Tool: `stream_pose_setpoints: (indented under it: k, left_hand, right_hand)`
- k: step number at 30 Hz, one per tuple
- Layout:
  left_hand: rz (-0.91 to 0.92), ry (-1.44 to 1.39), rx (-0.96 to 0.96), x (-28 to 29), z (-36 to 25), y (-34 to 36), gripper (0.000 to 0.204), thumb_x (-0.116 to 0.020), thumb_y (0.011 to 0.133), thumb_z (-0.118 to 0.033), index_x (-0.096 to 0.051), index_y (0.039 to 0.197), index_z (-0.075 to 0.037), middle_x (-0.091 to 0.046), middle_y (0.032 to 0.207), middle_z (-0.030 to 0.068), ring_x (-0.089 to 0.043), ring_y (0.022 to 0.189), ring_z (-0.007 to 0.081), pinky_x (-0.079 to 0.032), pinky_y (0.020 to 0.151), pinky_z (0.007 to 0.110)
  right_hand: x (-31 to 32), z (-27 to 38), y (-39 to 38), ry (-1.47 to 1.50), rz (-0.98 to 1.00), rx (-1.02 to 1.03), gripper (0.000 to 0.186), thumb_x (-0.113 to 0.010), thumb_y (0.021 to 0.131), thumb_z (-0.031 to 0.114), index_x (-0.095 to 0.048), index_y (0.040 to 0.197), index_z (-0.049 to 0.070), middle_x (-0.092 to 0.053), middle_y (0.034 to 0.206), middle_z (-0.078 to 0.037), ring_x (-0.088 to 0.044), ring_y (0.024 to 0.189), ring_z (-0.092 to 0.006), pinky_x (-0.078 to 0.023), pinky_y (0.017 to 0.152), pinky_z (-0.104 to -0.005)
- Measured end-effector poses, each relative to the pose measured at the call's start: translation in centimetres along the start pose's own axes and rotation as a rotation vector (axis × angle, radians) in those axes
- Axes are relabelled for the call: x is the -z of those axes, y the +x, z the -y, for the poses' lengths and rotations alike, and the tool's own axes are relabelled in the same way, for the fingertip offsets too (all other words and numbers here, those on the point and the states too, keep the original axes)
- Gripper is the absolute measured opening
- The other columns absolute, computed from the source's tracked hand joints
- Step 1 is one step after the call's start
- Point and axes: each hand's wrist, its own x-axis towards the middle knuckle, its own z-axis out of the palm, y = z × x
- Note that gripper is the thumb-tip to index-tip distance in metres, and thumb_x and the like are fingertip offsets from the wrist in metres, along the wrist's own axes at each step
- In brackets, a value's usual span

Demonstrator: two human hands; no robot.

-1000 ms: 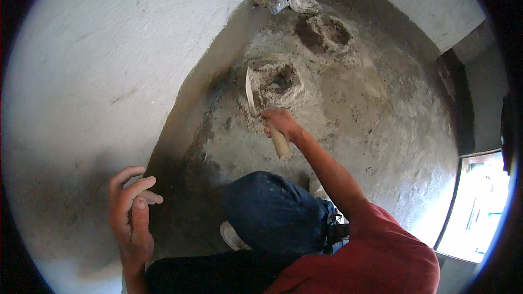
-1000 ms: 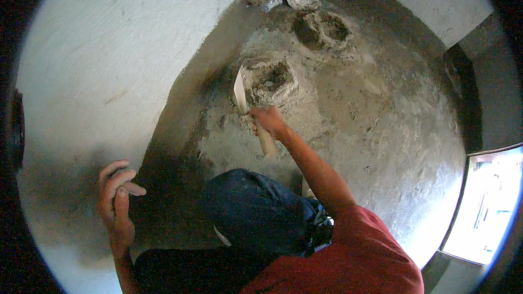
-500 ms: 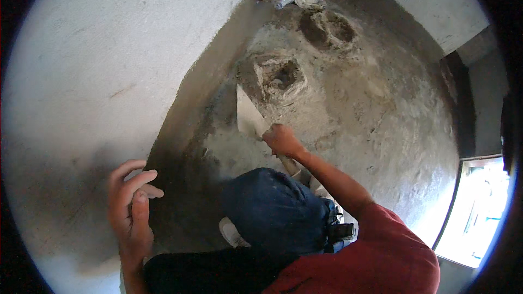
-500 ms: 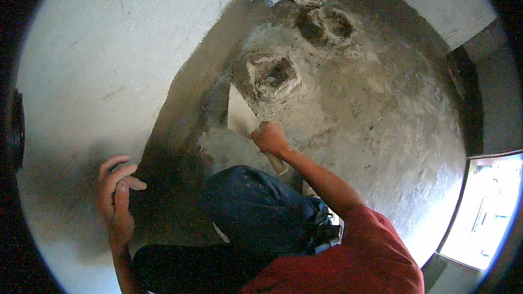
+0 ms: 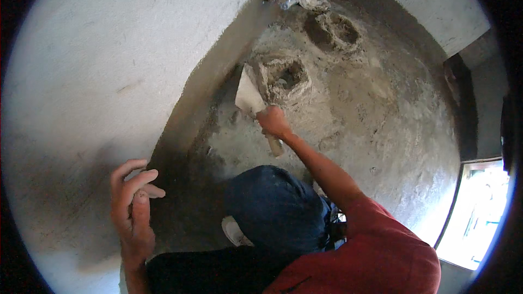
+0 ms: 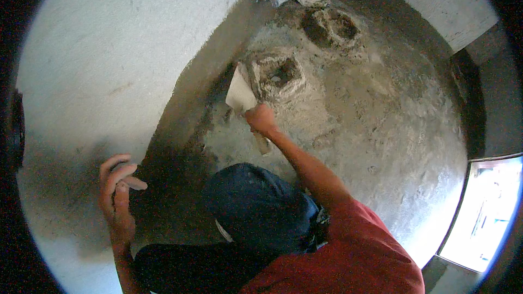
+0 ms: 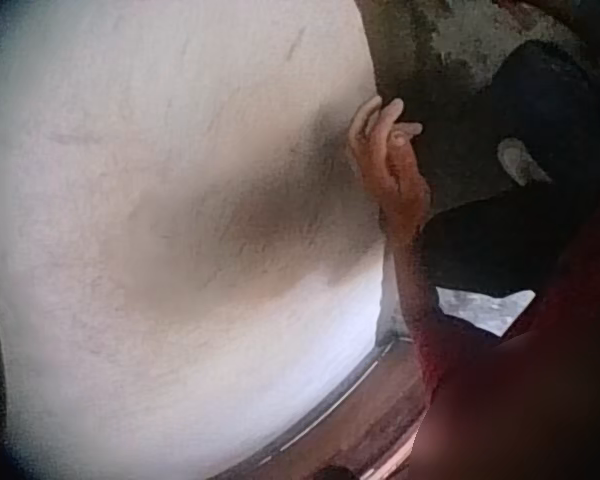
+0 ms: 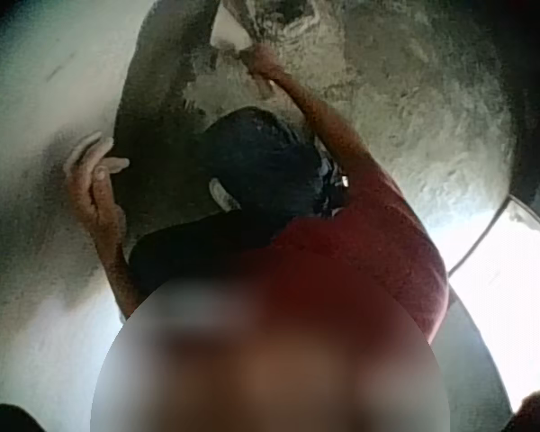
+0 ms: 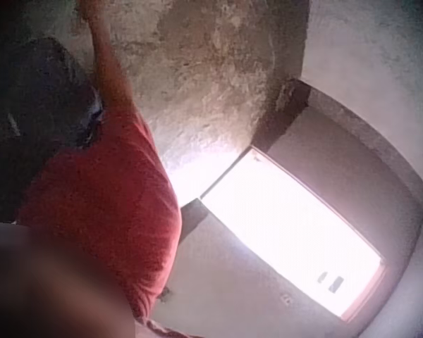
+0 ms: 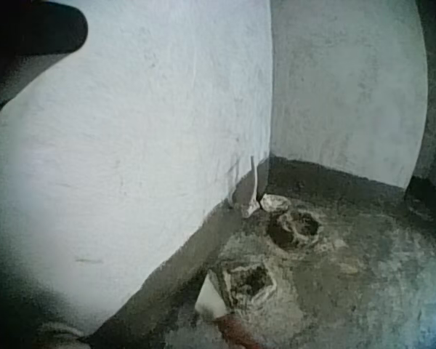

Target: Smoothing wet concrete around plumbing fixtures on a floor using a hand trowel.

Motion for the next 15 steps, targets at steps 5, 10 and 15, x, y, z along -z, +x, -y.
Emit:
stream_pose_setpoints:
  k: [5, 10, 15]
  left_hand:
    - [0.003, 0.0, 0.041, 0.2, 0.2, 0.1, 0.033, -0.037, 0.095, -0.022, -0.061, 0.106, -0.002, -0.05, 0.117, 0.0171, -0.06, 0.073, 0.0166, -0.047, 0.07, 0.03]
    - [0.037, 0.0, 0.037, -0.5, 0.0, 0.8, 0.033, -0.037, 0.094, -0.021, -0.06, 0.107, -0.001, -0.05, 0.118, 0.0171, -0.06, 0.073, 0.0165, -0.046, 0.072, 0.031]
    - [0.031, -0.021, 0.025, -0.9, 0.3, 1.2, 0.032, -0.038, 0.094, -0.019, -0.06, 0.107, -0.002, -0.051, 0.117, 0.0165, -0.059, 0.073, 0.0159, -0.046, 0.071, 0.03]
  right_hand:
    - [5.7, 0.9, -4.2, 0.2, 0.103, -0.183, 0.035, -0.06, 0.079, 0.028, -0.06, 0.083, -0.007, -0.061, 0.062, -0.012, -0.062, 0.049, -0.0211, -0.052, 0.05, -0.0363]
    - [10.0, -3.3, -5.9, 0.23, 0.264, -0.14, 0.027, -0.061, 0.083, 0.025, -0.058, 0.081, -0.002, -0.056, 0.061, -0.01, -0.057, 0.045, -0.0183, -0.049, 0.042, -0.036]
    - [13.8, -6.2, -5.9, 0.305, 0.42, -0.193, 0.027, -0.06, 0.085, 0.029, -0.059, 0.08, 0.002, -0.052, 0.06, -0.006, -0.054, 0.044, -0.0165, -0.046, 0.04, -0.0333]
